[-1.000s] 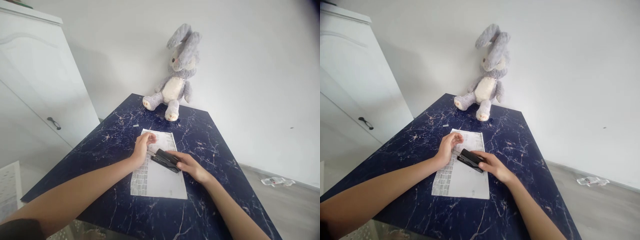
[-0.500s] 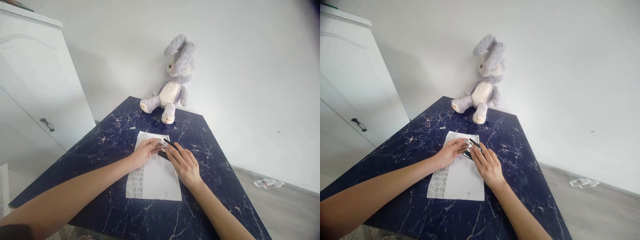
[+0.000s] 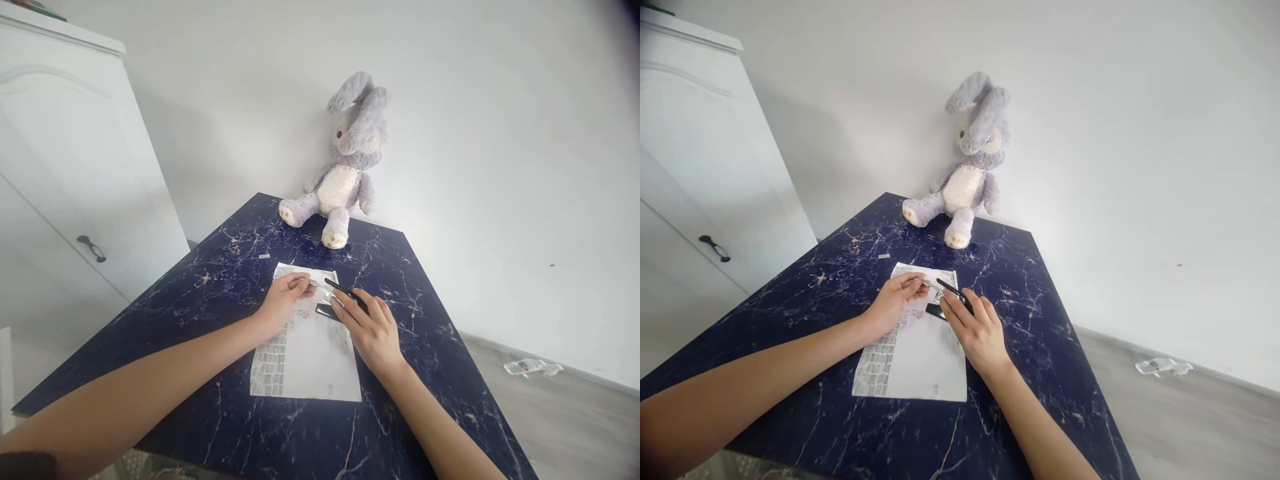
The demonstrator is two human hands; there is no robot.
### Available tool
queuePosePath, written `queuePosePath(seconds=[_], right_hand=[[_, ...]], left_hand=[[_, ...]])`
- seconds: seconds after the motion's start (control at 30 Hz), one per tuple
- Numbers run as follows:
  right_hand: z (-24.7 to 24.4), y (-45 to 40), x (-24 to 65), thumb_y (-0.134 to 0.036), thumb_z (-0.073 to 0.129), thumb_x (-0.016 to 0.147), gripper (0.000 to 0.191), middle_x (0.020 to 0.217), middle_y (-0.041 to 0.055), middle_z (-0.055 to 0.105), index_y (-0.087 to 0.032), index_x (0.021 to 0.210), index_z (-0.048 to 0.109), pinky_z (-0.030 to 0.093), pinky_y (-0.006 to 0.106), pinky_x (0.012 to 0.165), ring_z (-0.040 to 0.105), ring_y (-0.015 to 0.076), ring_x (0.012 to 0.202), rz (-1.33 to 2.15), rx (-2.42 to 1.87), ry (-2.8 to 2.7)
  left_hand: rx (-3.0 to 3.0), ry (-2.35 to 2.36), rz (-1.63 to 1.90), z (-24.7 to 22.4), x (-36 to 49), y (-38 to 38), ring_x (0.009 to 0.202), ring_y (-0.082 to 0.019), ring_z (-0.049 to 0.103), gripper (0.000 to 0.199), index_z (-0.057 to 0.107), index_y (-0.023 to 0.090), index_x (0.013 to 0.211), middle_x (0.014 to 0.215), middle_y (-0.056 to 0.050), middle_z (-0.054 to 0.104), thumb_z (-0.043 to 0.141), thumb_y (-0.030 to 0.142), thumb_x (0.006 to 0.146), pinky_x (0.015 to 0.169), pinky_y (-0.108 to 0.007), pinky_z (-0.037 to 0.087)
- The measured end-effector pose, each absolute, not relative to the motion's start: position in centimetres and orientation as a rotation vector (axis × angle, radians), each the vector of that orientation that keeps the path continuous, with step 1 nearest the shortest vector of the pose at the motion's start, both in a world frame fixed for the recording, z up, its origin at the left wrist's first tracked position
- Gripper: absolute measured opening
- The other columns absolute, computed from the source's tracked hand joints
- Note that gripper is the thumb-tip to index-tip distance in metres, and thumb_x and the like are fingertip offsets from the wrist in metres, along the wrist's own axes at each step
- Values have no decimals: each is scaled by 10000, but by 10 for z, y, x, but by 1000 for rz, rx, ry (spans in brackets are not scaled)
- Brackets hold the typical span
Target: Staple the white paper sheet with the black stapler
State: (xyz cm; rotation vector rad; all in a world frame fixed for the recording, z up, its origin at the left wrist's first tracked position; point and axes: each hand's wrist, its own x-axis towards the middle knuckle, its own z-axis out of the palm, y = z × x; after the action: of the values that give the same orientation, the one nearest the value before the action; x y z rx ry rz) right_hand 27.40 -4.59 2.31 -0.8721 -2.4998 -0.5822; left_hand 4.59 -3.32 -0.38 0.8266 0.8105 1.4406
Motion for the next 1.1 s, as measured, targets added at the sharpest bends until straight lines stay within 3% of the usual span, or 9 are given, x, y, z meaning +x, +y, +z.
queuePosePath(seconds=[0.23,0.33,0.43,0.53,0.6,0.7,0.8,0.87,1.1], right_hand=[[24,-47,272,-30,472,972,522,1438,-6,598,-323,1393,571,433,481,993,526,310,1280,-499,-848,-2487],[25,-46,269,-11,440,942,495,1353,31,658,-289,1304,632,451,471,982,550,303,1216,-259,-982,-2297],[25,-44,265,-131,532,926,279,1185,100,697,-210,1156,668,516,402,836,625,278,1012,143,-1142,-2078],[20,-44,260,-254,640,877,122,869,51,678,-183,975,657,471,303,619,619,210,733,519,-1250,-2076],[15,-44,257,-253,664,858,84,767,15,638,-185,902,645,447,285,603,592,188,678,635,-1257,-2126],[12,-44,253,-256,729,826,181,885,44,672,-196,985,667,504,350,744,622,235,836,586,-1130,-2191],[14,-46,255,-293,746,852,502,1194,117,642,-235,1323,580,506,461,921,596,302,1094,360,-941,-2146],[16,-49,260,-232,678,915,576,1279,131,599,-277,1455,482,501,473,955,584,295,1150,192,-783,-2127],[12,-52,271,-127,650,927,506,1219,84,631,-350,1378,599,534,401,858,626,227,1031,-26,-388,-2229]], left_hand=[[845,776,1338,-4,50,-36,940,-209,678,319,699,119,954,940,-92,712,810,377,802,948,-391,532],[801,901,1404,-6,47,-34,684,-120,607,279,673,131,933,854,-63,673,746,386,846,663,-271,517],[820,984,1616,1,42,-33,490,-62,363,187,619,166,901,661,35,496,616,353,910,471,-209,320],[1003,911,1783,16,38,-40,539,-91,361,116,579,187,939,674,38,436,478,243,930,517,-219,337],[1219,912,1792,24,39,-48,622,-112,432,153,571,191,1003,760,9,493,428,201,948,599,-245,404],[1598,945,1670,25,45,-61,749,-134,542,190,553,199,1146,939,-43,580,417,217,1015,743,-296,477],[1877,774,1450,16,53,-70,879,-158,641,292,454,235,1333,1171,-100,595,407,215,1045,856,-348,527],[2010,638,1372,10,56,-74,1002,-186,648,336,405,251,1365,1263,-126,559,418,176,1038,902,-373,544],[2200,470,1435,9,58,-77,1047,-176,581,312,384,255,1139,1148,-81,498,516,40,954,885,-358,558]])
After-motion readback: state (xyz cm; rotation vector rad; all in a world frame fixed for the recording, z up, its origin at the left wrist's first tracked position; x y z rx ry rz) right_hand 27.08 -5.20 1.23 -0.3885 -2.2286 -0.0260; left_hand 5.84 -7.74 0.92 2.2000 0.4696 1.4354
